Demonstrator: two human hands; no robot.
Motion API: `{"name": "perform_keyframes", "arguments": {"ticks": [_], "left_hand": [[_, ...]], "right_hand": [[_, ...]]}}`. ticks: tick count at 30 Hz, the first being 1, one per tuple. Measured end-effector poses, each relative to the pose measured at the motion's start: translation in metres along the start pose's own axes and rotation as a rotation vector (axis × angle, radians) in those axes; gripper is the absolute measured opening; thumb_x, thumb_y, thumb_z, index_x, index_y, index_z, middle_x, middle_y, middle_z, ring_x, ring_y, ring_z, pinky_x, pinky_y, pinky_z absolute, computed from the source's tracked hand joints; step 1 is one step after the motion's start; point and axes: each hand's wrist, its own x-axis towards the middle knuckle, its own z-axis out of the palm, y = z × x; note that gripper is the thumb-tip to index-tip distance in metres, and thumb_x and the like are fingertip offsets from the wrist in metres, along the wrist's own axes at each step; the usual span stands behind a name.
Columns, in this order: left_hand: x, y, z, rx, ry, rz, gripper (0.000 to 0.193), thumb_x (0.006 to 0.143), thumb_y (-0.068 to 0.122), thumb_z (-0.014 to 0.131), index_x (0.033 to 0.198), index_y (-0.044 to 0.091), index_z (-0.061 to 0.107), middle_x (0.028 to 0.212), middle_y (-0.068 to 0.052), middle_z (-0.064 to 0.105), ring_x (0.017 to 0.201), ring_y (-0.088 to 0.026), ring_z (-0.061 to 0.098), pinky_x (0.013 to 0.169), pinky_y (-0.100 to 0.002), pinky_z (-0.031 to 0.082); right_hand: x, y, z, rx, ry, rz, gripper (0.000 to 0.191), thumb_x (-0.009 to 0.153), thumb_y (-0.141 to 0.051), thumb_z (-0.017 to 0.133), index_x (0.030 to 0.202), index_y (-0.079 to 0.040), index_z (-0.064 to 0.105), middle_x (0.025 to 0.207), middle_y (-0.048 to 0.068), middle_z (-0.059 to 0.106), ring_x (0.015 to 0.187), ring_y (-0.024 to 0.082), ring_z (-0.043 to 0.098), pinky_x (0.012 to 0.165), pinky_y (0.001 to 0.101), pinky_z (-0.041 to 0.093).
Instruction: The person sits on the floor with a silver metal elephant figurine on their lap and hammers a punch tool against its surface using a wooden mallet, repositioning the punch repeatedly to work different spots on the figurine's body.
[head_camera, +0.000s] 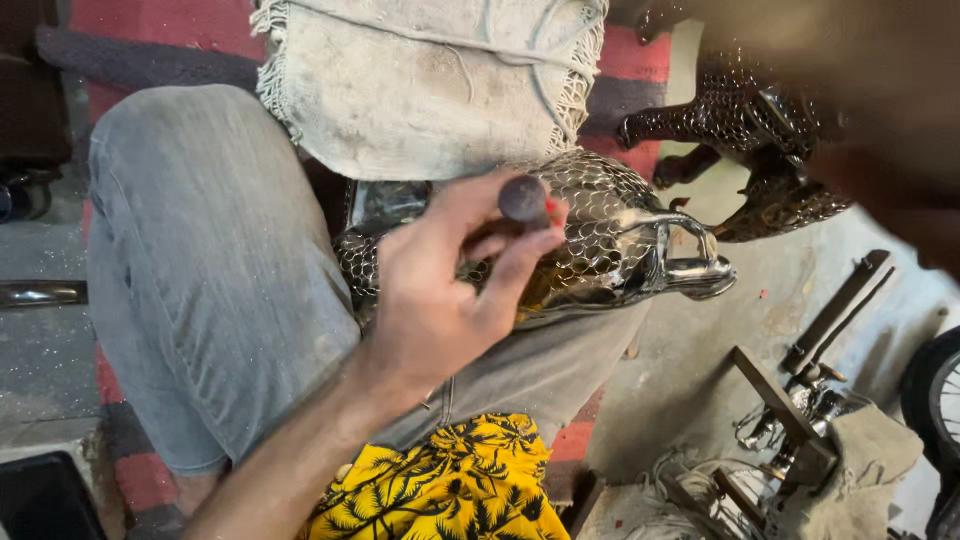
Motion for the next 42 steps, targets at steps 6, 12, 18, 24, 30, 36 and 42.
{"name": "perform_keyframes", "arguments": {"ticks": [6,12,18,24,30,36,42], "left_hand": [[0.041,0.005,-0.015,0.072,-0.401,0.04,0.043,0.101,0.005,0.071,0.141,0.008,0.056,0.119,-0.012,0.075,0.102,-0.021,0.08,0.089,-0.029,0.067],[0.067,0.003,-0.014,0.228,-0.619,0.327,0.041,0.1,0.01,0.074,0.137,0.011,0.057,0.125,-0.011,0.073,0.104,-0.03,0.075,0.092,-0.038,0.063],[0.071,0.0,-0.011,0.249,-0.665,0.343,0.045,0.099,0.012,0.073,0.141,0.015,0.055,0.124,-0.009,0.074,0.105,-0.032,0.075,0.089,-0.04,0.062],[0.068,0.004,-0.013,0.235,-0.632,0.359,0.044,0.1,0.01,0.071,0.14,0.015,0.053,0.12,-0.01,0.074,0.104,-0.03,0.075,0.086,-0.039,0.062],[0.068,0.01,-0.012,0.344,-0.708,0.314,0.051,0.093,0.002,0.069,0.138,0.021,0.055,0.099,-0.008,0.076,0.088,-0.028,0.076,0.076,-0.04,0.062],[0.075,0.009,-0.008,0.24,-0.736,0.291,0.05,0.091,-0.002,0.066,0.135,0.02,0.055,0.095,-0.01,0.076,0.088,-0.027,0.078,0.073,-0.042,0.061],[0.078,0.008,-0.003,0.361,-0.782,0.27,0.047,0.09,0.003,0.071,0.132,0.021,0.061,0.089,-0.009,0.077,0.081,-0.033,0.076,0.07,-0.046,0.059]], "right_hand": [[-0.036,0.022,0.017,0.173,0.048,0.124,0.037,0.112,-0.032,0.051,0.111,0.003,0.063,0.093,0.019,0.069,0.078,0.026,0.065,0.073,0.0434,0.052],[-0.081,0.032,0.054,0.429,0.032,0.29,0.04,0.112,-0.034,0.051,0.107,0.003,0.064,0.088,0.018,0.07,0.072,0.025,0.065,0.069,0.0432,0.052],[-0.094,0.049,0.059,0.403,0.176,0.161,0.04,0.118,-0.035,0.047,0.106,0.001,0.062,0.091,0.017,0.064,0.081,0.024,0.06,0.076,0.0394,0.051],[-0.11,0.005,0.056,0.442,0.209,0.134,0.024,0.111,-0.014,0.061,0.096,0.004,0.063,0.077,0.014,0.066,0.07,0.022,0.066,0.067,0.0358,0.053],[-0.131,-0.059,0.049,0.505,0.334,-0.065,0.018,0.11,-0.003,0.067,0.094,0.004,0.063,0.072,0.01,0.064,0.06,0.017,0.062,0.058,0.0276,0.049],[-0.137,-0.102,0.023,0.333,0.363,0.042,0.011,0.104,-0.007,0.068,0.1,0.002,0.064,0.07,0.011,0.059,0.054,0.017,0.053,0.05,0.0296,0.041],[-0.147,-0.112,0.046,0.473,0.535,-0.125,0.017,0.102,-0.004,0.08,0.097,0.001,0.064,0.088,0.006,0.067,0.073,0.01,0.063,0.069,0.0235,0.049]]}}
